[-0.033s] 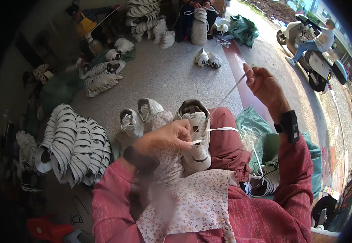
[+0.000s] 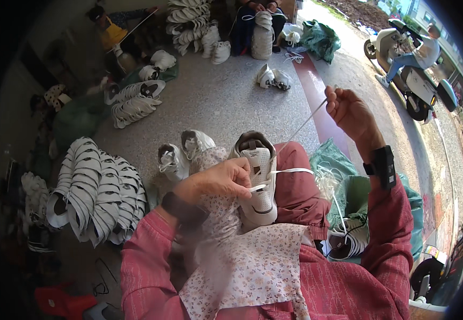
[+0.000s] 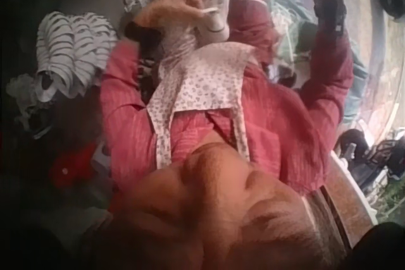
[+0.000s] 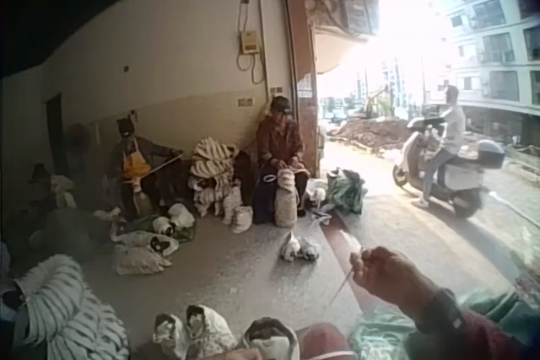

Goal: The person sits on the floor and threads a white shoelace through the eyelets of a white sneaker. They pull the laces tight and adjust the tongue of the shoe while working on a single shoe held in their lap.

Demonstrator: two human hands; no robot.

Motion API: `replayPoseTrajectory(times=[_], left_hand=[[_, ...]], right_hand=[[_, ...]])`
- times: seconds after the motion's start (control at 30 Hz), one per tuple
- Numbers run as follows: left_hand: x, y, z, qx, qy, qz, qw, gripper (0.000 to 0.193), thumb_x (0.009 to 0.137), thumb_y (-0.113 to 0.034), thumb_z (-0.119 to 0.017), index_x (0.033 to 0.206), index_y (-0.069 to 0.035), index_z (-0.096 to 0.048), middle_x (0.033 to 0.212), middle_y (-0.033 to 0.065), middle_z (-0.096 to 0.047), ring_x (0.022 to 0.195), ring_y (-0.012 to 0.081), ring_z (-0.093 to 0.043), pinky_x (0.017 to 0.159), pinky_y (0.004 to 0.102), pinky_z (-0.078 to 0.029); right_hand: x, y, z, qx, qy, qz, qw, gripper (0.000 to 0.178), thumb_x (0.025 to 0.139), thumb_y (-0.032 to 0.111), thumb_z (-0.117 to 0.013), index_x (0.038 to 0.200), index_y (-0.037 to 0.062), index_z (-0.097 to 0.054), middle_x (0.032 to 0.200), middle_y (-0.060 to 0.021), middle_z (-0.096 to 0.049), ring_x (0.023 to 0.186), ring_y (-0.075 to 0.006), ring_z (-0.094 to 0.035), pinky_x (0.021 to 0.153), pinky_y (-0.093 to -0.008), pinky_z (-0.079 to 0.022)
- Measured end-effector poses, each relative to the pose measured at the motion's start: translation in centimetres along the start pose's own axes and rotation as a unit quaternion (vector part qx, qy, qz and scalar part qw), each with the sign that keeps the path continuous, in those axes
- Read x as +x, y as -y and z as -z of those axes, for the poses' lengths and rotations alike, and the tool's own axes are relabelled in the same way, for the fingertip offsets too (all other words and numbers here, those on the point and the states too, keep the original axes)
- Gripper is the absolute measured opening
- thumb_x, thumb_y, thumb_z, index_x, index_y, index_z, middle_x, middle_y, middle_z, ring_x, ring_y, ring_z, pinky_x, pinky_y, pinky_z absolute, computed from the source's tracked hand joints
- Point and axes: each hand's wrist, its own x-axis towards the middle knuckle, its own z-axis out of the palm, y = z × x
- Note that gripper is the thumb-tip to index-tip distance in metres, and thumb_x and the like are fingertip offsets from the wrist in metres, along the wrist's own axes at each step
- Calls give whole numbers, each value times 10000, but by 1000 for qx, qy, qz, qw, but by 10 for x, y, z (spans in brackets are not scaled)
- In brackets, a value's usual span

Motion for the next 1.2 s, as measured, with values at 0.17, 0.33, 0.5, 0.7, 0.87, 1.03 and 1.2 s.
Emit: replayPoseTrajectory(times=[0.17,0.33,0.5,0.7,0.87,1.03,1.2], left_hand=[[11,-6,4,23,63,-16,998,248,737,-223,-869,857,-52,-736,1012,-30,-459,933,112,-509,811,270,-449],[4,-6,-1,76,25,-37,996,363,737,-211,-848,1045,-72,-714,1002,-10,-485,951,131,-520,811,281,-460],[8,-1,-7,88,-22,-66,994,375,764,-183,-800,1113,-98,-690,1030,7,-547,924,127,-552,784,270,-476],[9,4,-41,265,-164,-175,934,283,805,-158,-738,1075,-98,-678,945,24,-644,843,181,-661,707,312,-541],[39,-17,-111,499,-181,-211,821,427,812,-94,-663,1226,-12,-598,999,105,-673,886,279,-694,720,343,-569],[67,-3,-136,563,-234,-62,790,537,826,-114,-643,1315,62,-507,999,174,-667,850,305,-694,738,372,-565],[28,-39,-122,359,128,-79,921,371,918,-111,-565,1271,3,-578,914,167,-674,906,269,-701,755,402,-546]], right_hand=[[-16,131,68,6,-36,90,995,132,969,20,-445,956,-84,-526,870,-122,-562,775,-209,-562,870,-317,-489],[-43,241,109,227,-106,54,967,83,931,-18,-403,943,-41,-482,796,-82,-476,709,-210,-485,712,-289,-465],[-82,268,143,297,-143,-17,944,105,944,-16,-410,889,-44,-495,768,-92,-497,682,-208,-501,723,-345,-506],[-72,173,102,105,-48,172,978,243,1037,54,-485,1202,-91,-587,1197,-216,-664,1138,-315,-627,1012,-429,-523],[-130,166,70,-131,-31,245,960,558,987,-32,-544,1500,-59,-326,1449,-150,-517,1160,-169,-606,1018,-280,-515],[-166,155,53,-201,65,222,952,532,1027,35,-505,1512,-30,-296,1352,-114,-562,1023,-116,-616,894,-271,-542],[-170,145,77,-82,20,238,968,351,1043,53,-480,1379,-38,-437,1085,-77,-586,821,-122,-554,749,-263,-505]])
